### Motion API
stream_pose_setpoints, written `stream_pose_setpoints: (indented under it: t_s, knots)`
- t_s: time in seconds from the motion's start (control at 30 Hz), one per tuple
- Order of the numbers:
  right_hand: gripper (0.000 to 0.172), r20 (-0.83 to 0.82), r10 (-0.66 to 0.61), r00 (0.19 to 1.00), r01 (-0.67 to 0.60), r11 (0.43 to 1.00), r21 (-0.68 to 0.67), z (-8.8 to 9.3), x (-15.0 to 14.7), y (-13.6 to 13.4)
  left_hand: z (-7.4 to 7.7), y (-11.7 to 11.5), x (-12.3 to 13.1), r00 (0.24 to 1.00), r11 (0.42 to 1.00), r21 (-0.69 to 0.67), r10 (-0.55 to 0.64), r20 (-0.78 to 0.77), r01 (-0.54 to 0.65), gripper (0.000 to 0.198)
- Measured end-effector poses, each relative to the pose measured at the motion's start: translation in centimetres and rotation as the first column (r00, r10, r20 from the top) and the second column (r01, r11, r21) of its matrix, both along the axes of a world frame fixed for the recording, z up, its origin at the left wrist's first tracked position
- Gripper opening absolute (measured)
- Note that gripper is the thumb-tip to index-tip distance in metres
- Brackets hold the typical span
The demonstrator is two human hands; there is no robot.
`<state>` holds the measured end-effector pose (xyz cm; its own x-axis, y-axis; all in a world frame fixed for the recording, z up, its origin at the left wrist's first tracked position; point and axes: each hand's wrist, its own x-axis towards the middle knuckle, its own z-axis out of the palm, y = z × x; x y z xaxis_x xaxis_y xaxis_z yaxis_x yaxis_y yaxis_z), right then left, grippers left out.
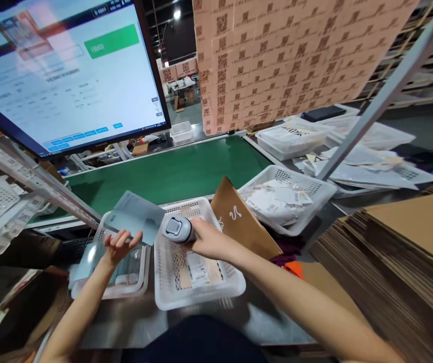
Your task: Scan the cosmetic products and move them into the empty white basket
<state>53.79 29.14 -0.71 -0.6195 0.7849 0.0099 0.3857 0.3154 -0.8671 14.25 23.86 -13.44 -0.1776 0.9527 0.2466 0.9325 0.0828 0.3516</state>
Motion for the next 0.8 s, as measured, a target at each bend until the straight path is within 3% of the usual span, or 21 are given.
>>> stream_pose_setpoints:
  t_s: [0.07,0.17,0.27,0.4,0.5,0.57,0.63,0.7,0.73,0.77,0.8]
  knots:
    - [0.037,-0.001,0.027,1.000,-0.027,1.000,-0.011,1.2,-1.3,0.4,-0.3,0.4,2.3,0.995,0.987,-0.132,-0.092,0.036,0.096,0.023]
    - [0.028,-0.016,0.061,0.998,-0.060,0.996,0.058,2.3,-2.4,0.6,-0.8,1.6,5.7,0.965,0.922,-0.285,-0.239,0.109,0.261,0.031]
    - [0.027,0.000,0.041,0.999,-0.041,0.994,0.102,2.1,-1.8,0.7,-1.5,3.0,8.4,0.942,0.912,-0.239,-0.315,0.112,0.334,0.026]
    - [0.044,-0.091,-0.036,0.995,0.038,0.999,0.023,0.6,0.7,0.0,-2.7,4.7,12.9,0.933,0.928,-0.101,-0.359,0.013,0.359,0.036]
    - [0.054,-0.172,-0.113,0.979,0.109,0.994,-0.030,0.0,2.5,-1.3,-3.4,5.6,17.5,0.936,0.940,-0.118,-0.332,-0.115,0.319,0.054]
    - [0.052,-0.147,-0.153,0.977,0.148,0.988,-0.048,-0.6,4.0,-2.5,-3.6,5.9,19.3,0.932,0.934,-0.180,-0.334,-0.143,0.307,0.051]
    - [0.047,-0.081,-0.170,0.982,0.167,0.985,-0.045,-2.0,6.0,-3.6,-3.3,5.2,18.6,0.930,0.922,-0.230,-0.345,-0.129,0.311,0.038]
    - [0.045,-0.030,-0.178,0.984,0.175,0.982,-0.065,-4.2,8.4,-4.7,-2.2,3.4,15.0,0.949,0.940,-0.243,-0.281,-0.146,0.241,0.038]
    - [0.045,-0.008,-0.198,0.980,0.196,0.977,-0.088,-5.5,9.5,-5.2,-1.4,2.1,12.1,0.965,0.960,-0.230,-0.199,-0.172,0.157,0.046]
    - [0.047,0.022,-0.225,0.974,0.226,0.968,-0.111,-6.7,10.3,-5.7,-0.5,0.7,8.8,0.974,0.979,-0.201,-0.040,-0.225,-0.006,0.054]
    - [0.047,0.052,-0.256,0.965,0.261,0.957,-0.126,-7.8,10.8,-6.2,0.4,-0.7,5.2,0.945,0.963,-0.162,0.164,-0.284,-0.216,0.062]
